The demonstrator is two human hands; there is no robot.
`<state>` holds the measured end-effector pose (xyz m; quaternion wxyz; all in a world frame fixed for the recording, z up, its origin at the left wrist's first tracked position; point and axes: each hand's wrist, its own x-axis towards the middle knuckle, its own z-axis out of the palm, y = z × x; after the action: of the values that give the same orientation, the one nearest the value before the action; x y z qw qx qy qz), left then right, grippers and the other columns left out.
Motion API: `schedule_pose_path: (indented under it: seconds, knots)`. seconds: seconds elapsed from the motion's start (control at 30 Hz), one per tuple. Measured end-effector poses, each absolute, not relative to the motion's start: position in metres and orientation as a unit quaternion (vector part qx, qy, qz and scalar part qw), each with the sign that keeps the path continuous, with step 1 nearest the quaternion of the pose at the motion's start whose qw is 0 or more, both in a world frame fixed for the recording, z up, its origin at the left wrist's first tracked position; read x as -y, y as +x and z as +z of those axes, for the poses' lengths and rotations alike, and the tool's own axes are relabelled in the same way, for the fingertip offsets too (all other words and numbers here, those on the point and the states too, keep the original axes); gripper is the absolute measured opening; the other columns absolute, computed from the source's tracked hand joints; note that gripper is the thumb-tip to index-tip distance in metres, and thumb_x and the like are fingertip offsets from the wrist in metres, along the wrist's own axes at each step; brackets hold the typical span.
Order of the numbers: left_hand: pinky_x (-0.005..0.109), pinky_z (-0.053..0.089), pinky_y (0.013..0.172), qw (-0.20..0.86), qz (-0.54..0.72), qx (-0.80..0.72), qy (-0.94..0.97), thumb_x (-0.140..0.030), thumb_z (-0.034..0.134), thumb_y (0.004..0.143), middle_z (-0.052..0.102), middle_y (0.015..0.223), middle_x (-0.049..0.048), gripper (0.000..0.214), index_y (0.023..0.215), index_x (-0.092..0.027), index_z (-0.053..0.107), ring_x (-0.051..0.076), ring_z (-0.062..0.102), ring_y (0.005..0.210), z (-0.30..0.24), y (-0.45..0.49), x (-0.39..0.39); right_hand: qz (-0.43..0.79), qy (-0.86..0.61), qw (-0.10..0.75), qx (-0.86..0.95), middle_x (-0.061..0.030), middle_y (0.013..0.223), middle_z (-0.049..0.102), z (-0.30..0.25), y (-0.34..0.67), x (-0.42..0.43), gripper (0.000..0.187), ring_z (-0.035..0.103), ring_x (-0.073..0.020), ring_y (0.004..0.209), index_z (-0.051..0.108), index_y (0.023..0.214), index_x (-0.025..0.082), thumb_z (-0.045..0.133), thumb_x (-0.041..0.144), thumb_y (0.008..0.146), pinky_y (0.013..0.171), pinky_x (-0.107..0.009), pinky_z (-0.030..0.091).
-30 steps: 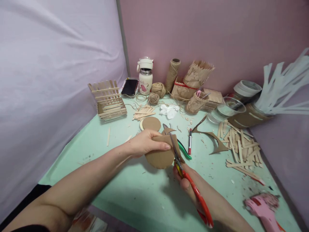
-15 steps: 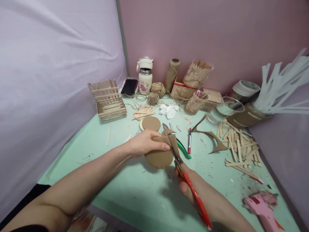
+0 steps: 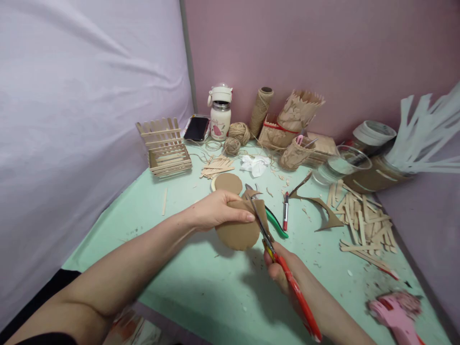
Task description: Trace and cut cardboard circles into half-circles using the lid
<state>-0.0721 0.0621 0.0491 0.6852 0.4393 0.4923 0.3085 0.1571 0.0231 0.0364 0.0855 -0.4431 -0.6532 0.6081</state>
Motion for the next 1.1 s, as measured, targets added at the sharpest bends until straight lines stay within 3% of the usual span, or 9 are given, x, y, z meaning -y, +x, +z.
schedule_pose_path:
  seconds: [0.3,0.5,0.63,0.83,1.1]
  knots:
    - [0.024,0.045,0.059,0.672,0.31,-0.51,0.439,-0.04,0.084,0.062,0.068,0.07,0.0003,0.031,0.076,-0.015,0.073,0.014,0.061,0.065,0.048,-0.073,-0.064,0.592,-0.487,0.084,0.637,0.006,0.059,0.036,0.031,0.154,-0.026,0.04,0.031,-0.0111,0.055,0.036,0.07,0.023,0.049,0.058,0.085,0.051,-0.025,0.028]
    - [0.028,0.051,0.079,0.743,0.423,-0.429,0.292,-0.033,0.089,0.056,0.073,0.097,0.0066,0.053,0.102,-0.015,0.071,0.017,0.066,0.086,0.042,-0.058,-0.061,0.579,-0.485,0.182,0.63,0.006,0.062,0.035,0.019,0.153,-0.029,0.048,0.033,-0.0112,0.055,0.037,0.074,0.023,0.044,0.07,0.086,0.049,-0.024,0.028]
    - [0.028,0.053,0.076,0.741,0.482,-0.407,0.232,-0.03,0.088,0.06,0.072,0.106,0.0079,0.052,0.106,-0.016,0.069,0.017,0.065,0.088,0.036,-0.046,-0.056,0.571,-0.489,0.198,0.629,0.007,0.06,0.033,0.017,0.153,-0.03,0.054,0.032,-0.0108,0.052,0.036,0.075,0.024,0.038,0.077,0.085,0.047,-0.024,0.028]
    - [0.028,0.05,0.078,0.702,0.497,-0.429,0.274,-0.03,0.088,0.06,0.073,0.097,0.0059,0.046,0.1,-0.014,0.071,0.017,0.065,0.085,0.031,-0.047,-0.059,0.594,-0.447,0.198,0.638,0.0057,0.064,0.034,0.012,0.155,-0.028,0.057,0.03,-0.0106,0.053,0.038,0.079,0.023,0.033,0.08,0.085,0.047,-0.024,0.028]
    - [0.03,0.049,0.078,0.676,0.476,-0.456,0.33,-0.034,0.087,0.059,0.073,0.089,0.005,0.041,0.092,-0.014,0.072,0.017,0.064,0.08,0.037,-0.054,-0.062,0.616,-0.387,0.208,0.654,0.0028,0.074,0.038,0.001,0.16,-0.027,0.059,0.034,-0.0139,0.063,0.048,0.099,0.022,0.024,0.075,0.091,0.058,-0.029,0.035]
